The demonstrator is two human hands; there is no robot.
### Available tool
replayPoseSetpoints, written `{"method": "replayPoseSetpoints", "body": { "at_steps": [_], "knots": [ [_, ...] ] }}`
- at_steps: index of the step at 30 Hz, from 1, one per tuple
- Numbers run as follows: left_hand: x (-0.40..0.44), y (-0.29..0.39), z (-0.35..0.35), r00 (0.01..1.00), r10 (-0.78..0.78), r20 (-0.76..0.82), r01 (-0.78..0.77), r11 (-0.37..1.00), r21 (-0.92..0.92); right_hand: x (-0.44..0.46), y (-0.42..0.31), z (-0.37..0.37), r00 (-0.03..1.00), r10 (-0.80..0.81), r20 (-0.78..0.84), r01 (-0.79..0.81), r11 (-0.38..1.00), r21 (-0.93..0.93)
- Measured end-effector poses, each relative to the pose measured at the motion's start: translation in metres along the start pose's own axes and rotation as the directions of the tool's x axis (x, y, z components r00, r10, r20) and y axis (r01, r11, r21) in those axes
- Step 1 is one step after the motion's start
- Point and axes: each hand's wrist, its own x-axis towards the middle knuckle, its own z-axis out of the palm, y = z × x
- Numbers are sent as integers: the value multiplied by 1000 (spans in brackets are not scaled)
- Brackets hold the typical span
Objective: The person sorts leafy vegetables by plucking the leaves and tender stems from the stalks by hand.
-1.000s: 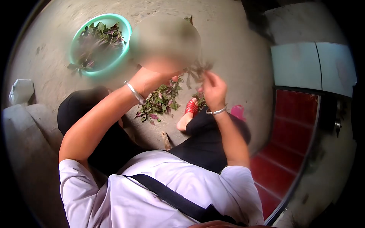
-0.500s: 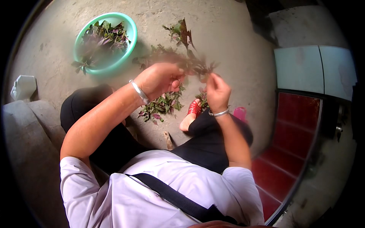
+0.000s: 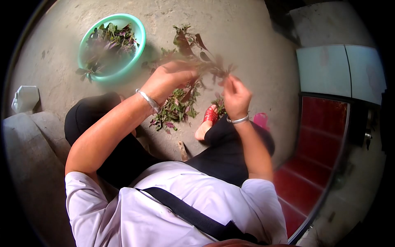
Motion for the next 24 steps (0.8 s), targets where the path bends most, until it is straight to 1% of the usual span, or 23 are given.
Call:
{"method": "replayPoseSetpoints", "body": {
  "at_steps": [2,5,8,9,11,12,14,15,18,20,21,22,24],
  "knots": [
    [2,-3,-3,1000,-27,17,27,1000,5,0,0,0,1000,3,0,-3,1000,1],
    [3,-6,-3,999,-44,-15,44,999,24,-1,-2,1,1000,12,-2,-12,1000,20],
    [2,-7,-2,1000,-3,-26,3,1000,-5,-2,-2,2,1000,7,11,-7,1000,31],
    [1,-7,-2,999,33,-27,-33,999,6,-2,-1,2,1000,2,17,-3,999,32],
    [-2,-2,0,994,104,-26,-103,994,26,-3,0,2,997,65,43,-68,996,59],
    [-5,2,1,992,116,-48,-113,992,57,-3,0,1,994,97,56,-101,992,72],
    [-10,11,5,986,142,-92,-130,984,119,-1,-8,0,978,162,129,-179,975,131],
    [-10,10,7,975,188,-115,-172,976,134,-1,-12,-1,967,192,166,-219,963,158],
    [-8,3,6,951,263,-162,-245,962,122,-1,-15,1,947,260,191,-307,905,293],
    [-5,3,-9,954,274,-126,-266,961,75,4,-2,-7,908,346,235,-411,843,347],
    [-6,7,-14,952,288,-102,-277,955,107,5,2,-11,885,387,258,-461,806,371],
    [-6,12,-16,954,279,-110,-251,943,218,5,4,-14,868,412,278,-493,782,380],
    [-5,8,-22,966,245,-80,-201,910,362,8,2,-19,830,457,319,-555,733,393]
  ]
}}
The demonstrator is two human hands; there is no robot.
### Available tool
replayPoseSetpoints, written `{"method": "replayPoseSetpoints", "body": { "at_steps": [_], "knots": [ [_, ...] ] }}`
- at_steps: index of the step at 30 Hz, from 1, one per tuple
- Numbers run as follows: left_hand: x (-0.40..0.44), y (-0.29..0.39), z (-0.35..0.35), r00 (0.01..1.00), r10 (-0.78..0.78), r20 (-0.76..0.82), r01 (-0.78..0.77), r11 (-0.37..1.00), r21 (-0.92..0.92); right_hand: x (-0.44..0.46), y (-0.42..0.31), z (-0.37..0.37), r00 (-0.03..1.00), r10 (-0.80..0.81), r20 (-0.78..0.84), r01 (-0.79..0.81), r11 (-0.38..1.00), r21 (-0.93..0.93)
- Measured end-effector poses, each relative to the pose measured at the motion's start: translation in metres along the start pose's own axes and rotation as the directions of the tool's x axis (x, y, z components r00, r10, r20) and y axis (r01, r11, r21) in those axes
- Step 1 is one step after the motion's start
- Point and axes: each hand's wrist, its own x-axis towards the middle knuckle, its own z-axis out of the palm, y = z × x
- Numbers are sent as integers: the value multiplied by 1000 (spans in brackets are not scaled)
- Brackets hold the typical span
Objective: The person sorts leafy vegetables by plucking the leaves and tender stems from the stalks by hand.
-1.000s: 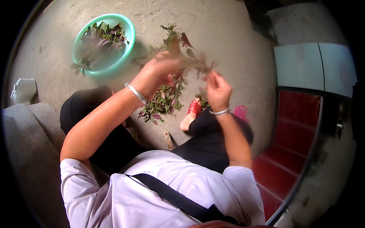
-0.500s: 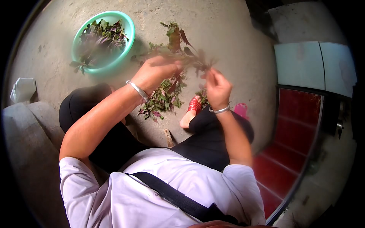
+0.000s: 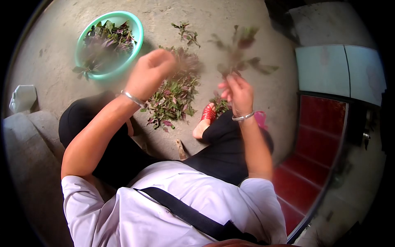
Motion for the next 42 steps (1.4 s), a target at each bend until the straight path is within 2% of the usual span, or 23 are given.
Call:
{"method": "replayPoseSetpoints", "body": {
  "at_steps": [2,3,4,6,9,10,12,13,16,17,20,21,22,25,26,28,31,34,35,38,42],
  "knots": [
    [0,-15,0,990,-96,102,59,947,316,-1,0,1,999,18,50,-22,996,81],
    [0,-23,1,987,-59,149,-25,862,506,-1,2,2,998,26,64,-32,995,97],
    [-1,-29,1,981,12,195,-127,797,591,-2,3,3,996,34,79,-42,993,113],
    [-5,-21,6,939,279,199,-340,685,645,-5,0,8,994,64,88,-71,994,79],
    [5,-18,15,981,191,35,-193,940,280,-9,3,12,991,69,117,-78,994,71],
    [5,-12,18,986,156,56,-163,974,159,-10,3,14,988,84,131,-93,993,68],
    [4,12,22,990,95,109,-85,993,-86,-13,3,19,981,113,160,-124,990,59],
    [4,17,26,987,124,98,-120,992,-42,-15,4,21,978,120,170,-133,989,69],
    [8,11,32,984,114,136,-89,980,-178,-18,6,26,966,154,209,-161,987,20],
    [11,7,39,971,236,40,-220,945,-240,-18,7,27,958,166,235,-171,985,1],
    [10,5,31,994,49,102,-40,995,-91,-21,9,31,935,193,296,-177,981,-78],
    [10,1,31,990,105,97,-94,989,-117,-22,7,33,931,195,309,-167,979,-116],
    [10,-1,30,991,99,91,-93,993,-72,-23,6,34,926,198,321,-156,976,-153],
    [7,-2,30,994,63,92,-67,997,34,-15,14,32,981,92,171,-59,980,-188],
    [5,4,30,994,38,105,-43,998,50,-8,10,24,992,90,92,-63,962,-265],
    [3,5,33,994,8,111,-15,998,64,-4,3,17,959,-282,-29,279,958,-72],
    [2,-5,38,993,-8,120,8,1000,1,-4,-27,23,903,-396,-165,373,915,-153],
    [1,-10,42,985,6,171,-28,992,125,-16,-39,33,934,-355,38,356,932,-60],
    [-1,-8,43,984,-16,178,-9,990,141,-20,-41,37,938,-333,101,341,936,-83],
    [-3,-12,48,983,-40,181,33,999,41,-20,-33,44,959,-250,136,273,942,-197],
    [-2,-19,49,982,-60,180,63,998,-9,-20,-27,43,964,-237,124,245,968,-55]
  ]
}}
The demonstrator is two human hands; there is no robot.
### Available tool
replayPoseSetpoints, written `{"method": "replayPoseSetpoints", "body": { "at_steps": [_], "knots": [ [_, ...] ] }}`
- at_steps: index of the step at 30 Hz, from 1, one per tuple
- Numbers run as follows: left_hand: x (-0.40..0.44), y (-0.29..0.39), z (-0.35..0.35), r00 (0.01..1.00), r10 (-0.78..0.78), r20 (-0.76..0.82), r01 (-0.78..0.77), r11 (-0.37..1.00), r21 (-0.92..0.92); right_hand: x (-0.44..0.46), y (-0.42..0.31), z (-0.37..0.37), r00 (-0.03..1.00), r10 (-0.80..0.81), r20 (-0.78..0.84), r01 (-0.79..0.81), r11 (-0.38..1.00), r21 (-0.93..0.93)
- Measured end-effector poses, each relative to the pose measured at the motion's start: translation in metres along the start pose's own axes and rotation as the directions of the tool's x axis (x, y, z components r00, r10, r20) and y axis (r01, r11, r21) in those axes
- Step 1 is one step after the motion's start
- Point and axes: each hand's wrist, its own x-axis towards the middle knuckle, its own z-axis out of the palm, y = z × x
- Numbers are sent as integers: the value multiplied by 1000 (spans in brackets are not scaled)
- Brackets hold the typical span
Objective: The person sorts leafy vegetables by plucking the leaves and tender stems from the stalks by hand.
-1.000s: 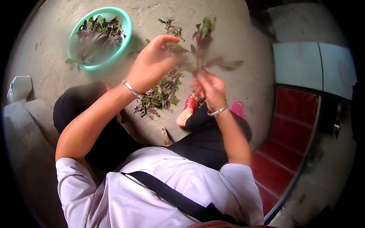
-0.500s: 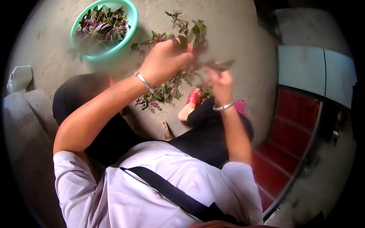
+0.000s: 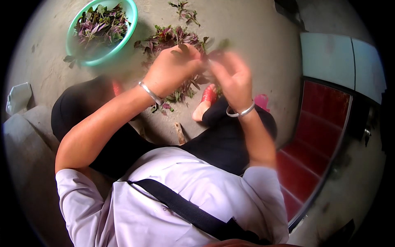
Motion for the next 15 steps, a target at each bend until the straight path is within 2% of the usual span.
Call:
{"method": "replayPoseSetpoints", "body": {
  "at_steps": [1,4,10,11,15],
  "knots": [
    [1,-1,0,1000,-8,10,8,1000,-22,-1,0,0,1000,19,1,-19,999,29],
    [1,-3,2,997,-73,18,75,966,-248,-2,0,-3,998,67,20,-68,994,90],
    [-2,3,-2,982,-188,1,181,946,-271,-2,3,-6,994,93,52,-99,986,132],
    [-1,1,-4,983,-181,15,180,956,-230,-2,2,-6,994,94,53,-101,985,143],
    [0,-3,-5,976,-210,48,215,926,-310,-1,4,-4,994,90,56,-99,975,196]
  ]
}}
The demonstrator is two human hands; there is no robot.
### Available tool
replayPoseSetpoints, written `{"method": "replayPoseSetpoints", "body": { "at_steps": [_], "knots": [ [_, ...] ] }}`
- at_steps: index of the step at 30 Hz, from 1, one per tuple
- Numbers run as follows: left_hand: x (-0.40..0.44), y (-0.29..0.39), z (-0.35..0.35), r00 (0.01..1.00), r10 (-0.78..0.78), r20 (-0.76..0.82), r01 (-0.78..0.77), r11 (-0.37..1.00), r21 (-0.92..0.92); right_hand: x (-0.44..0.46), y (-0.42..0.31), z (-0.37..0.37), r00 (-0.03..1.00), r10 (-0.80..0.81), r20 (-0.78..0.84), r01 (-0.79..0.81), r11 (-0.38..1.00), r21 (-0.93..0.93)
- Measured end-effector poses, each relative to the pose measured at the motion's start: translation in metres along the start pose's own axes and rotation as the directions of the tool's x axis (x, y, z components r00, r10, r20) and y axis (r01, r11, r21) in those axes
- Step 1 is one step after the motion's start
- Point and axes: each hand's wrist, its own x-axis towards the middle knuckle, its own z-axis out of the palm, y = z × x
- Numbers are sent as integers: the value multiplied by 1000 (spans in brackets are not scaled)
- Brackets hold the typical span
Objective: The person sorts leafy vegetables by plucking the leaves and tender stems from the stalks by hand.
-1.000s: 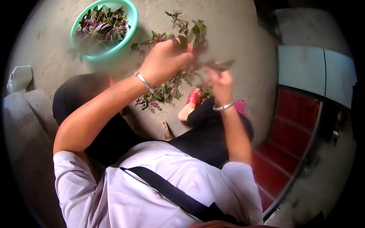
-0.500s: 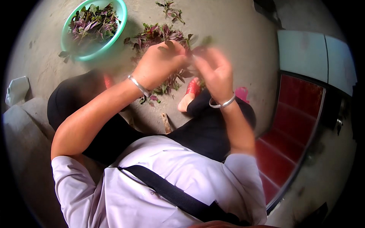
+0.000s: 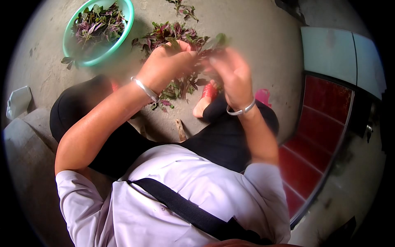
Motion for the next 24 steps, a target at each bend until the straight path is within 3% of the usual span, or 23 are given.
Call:
{"method": "replayPoseSetpoints", "body": {
  "at_steps": [2,5,8,11,17,24],
  "knots": [
    [0,1,0,999,-41,19,41,999,-10,0,0,0,1000,18,14,-18,1000,11],
    [-2,6,6,998,-43,42,38,992,119,-1,-3,1,998,56,21,-55,998,-4],
    [-3,3,8,986,93,136,-105,991,83,-3,-5,4,996,85,18,-85,996,3],
    [-3,5,7,997,5,80,-16,990,137,-2,-2,3,997,77,25,-77,997,4],
    [-3,2,4,997,-69,46,68,998,15,-2,1,0,996,85,41,-85,996,4],
    [-3,1,2,994,-99,44,99,995,2,-3,1,0,995,97,26,-98,994,49]
  ]
}}
